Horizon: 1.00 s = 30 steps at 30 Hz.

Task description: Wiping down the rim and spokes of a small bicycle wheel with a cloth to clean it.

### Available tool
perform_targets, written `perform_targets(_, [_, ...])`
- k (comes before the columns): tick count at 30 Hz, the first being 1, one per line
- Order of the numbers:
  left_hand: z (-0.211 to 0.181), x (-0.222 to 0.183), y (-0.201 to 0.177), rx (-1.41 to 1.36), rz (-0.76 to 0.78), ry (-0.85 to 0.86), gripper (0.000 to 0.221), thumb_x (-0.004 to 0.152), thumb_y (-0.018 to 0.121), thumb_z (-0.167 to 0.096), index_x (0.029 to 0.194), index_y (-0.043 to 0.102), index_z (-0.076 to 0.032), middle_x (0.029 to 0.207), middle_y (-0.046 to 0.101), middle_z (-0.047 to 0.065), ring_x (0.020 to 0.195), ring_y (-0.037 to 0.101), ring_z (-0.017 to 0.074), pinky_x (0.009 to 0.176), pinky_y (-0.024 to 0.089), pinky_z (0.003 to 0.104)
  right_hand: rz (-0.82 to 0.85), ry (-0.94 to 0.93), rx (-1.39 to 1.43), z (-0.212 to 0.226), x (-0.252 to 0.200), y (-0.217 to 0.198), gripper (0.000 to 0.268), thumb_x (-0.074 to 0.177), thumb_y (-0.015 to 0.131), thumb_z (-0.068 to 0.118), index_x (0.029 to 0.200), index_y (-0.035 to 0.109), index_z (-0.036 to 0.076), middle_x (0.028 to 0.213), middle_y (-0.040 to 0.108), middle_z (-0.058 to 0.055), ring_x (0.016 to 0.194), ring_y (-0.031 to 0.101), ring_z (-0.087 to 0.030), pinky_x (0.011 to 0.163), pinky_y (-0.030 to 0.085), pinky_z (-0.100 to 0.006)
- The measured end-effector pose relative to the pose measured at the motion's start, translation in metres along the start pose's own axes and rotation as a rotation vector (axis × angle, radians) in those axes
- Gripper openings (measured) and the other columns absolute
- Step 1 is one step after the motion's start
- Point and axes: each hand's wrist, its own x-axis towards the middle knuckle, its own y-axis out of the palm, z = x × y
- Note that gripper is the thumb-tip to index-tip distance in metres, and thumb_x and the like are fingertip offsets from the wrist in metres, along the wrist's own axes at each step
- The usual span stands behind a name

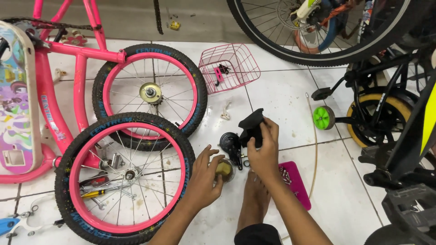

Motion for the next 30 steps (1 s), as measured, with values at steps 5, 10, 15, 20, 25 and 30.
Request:
perform_targets(5, [-0.006, 0.007, -0.030, -0.160, -0.093, -0.004, 0.061, 0.075, 0.060, 0.000, 0.135, 0.050, -0.007, 0.151, 0.035, 0.019, 0.146, 0.030, 0.0403, 0.116, 0.029, 0.050, 0.019, -0.135, 0.114, 0.064, 0.010, -0.012, 0.050, 0.083, 0.054, -0.009, 0.132, 0.052, -0.015, 0.144, 0.044, -0.024, 0.134, 0.050, -0.039, 0.114, 0.044, -0.045])
perform_targets(10, [-0.009, 0.011, -0.072, -0.335, -0.212, -0.026, 0.083, 0.082, 0.068, -0.005, 0.152, 0.024, -0.001, 0.157, 0.024, 0.022, 0.145, 0.033, 0.0379, 0.115, 0.035, 0.048, 0.162, -0.252, 0.237, 0.121, 0.006, -0.012, 0.047, 0.078, 0.060, -0.008, 0.124, 0.057, -0.014, 0.143, 0.051, -0.026, 0.129, 0.057, -0.037, 0.110, 0.049, -0.043])
perform_targets(15, [-0.003, 0.002, -0.125, -0.484, -0.252, 0.019, 0.079, 0.080, 0.054, 0.000, 0.154, 0.025, -0.002, 0.154, 0.037, 0.019, 0.139, 0.044, 0.0324, 0.112, 0.041, 0.040, 0.578, -0.319, 0.288, 0.166, -0.006, -0.001, 0.049, 0.079, 0.061, -0.005, 0.128, 0.057, -0.009, 0.151, 0.048, -0.020, 0.115, 0.066, -0.028, 0.093, 0.054, -0.034])
perform_targets(20, [0.015, -0.016, -0.169, -0.496, -0.247, -0.069, 0.028, 0.077, 0.068, -0.003, 0.105, 0.064, -0.004, 0.106, 0.064, 0.005, 0.094, 0.061, 0.0182, 0.082, 0.048, 0.029, 0.931, -0.462, 0.003, 0.181, -0.003, -0.001, 0.055, 0.080, 0.063, 0.002, 0.134, 0.056, 0.002, 0.163, 0.030, -0.020, 0.126, 0.058, -0.036, 0.093, 0.054, -0.043])
perform_targets(25, [0.032, -0.032, -0.195, -0.556, -0.226, -0.081, 0.023, 0.083, 0.059, -0.001, 0.105, 0.064, -0.002, 0.114, 0.064, 0.006, 0.103, 0.063, 0.0197, 0.091, 0.049, 0.031, 1.155, -0.862, -0.433, 0.170, 0.004, 0.011, 0.072, 0.070, 0.066, 0.006, 0.140, 0.051, -0.001, 0.164, 0.023, -0.031, 0.144, 0.030, -0.050, 0.101, 0.037, -0.056])
perform_targets(30, [0.057, -0.042, -0.207, -0.747, -0.263, -0.120, 0.019, 0.085, 0.054, -0.002, 0.101, 0.064, -0.002, 0.107, 0.062, 0.006, 0.090, 0.057, 0.0156, 0.077, 0.043, 0.026, 1.120, -0.297, -0.353, 0.172, -0.005, 0.064, 0.089, 0.094, 0.066, 0.039, 0.156, 0.018, -0.002, 0.164, 0.017, -0.031, 0.146, 0.034, -0.043, 0.111, 0.036, -0.053])
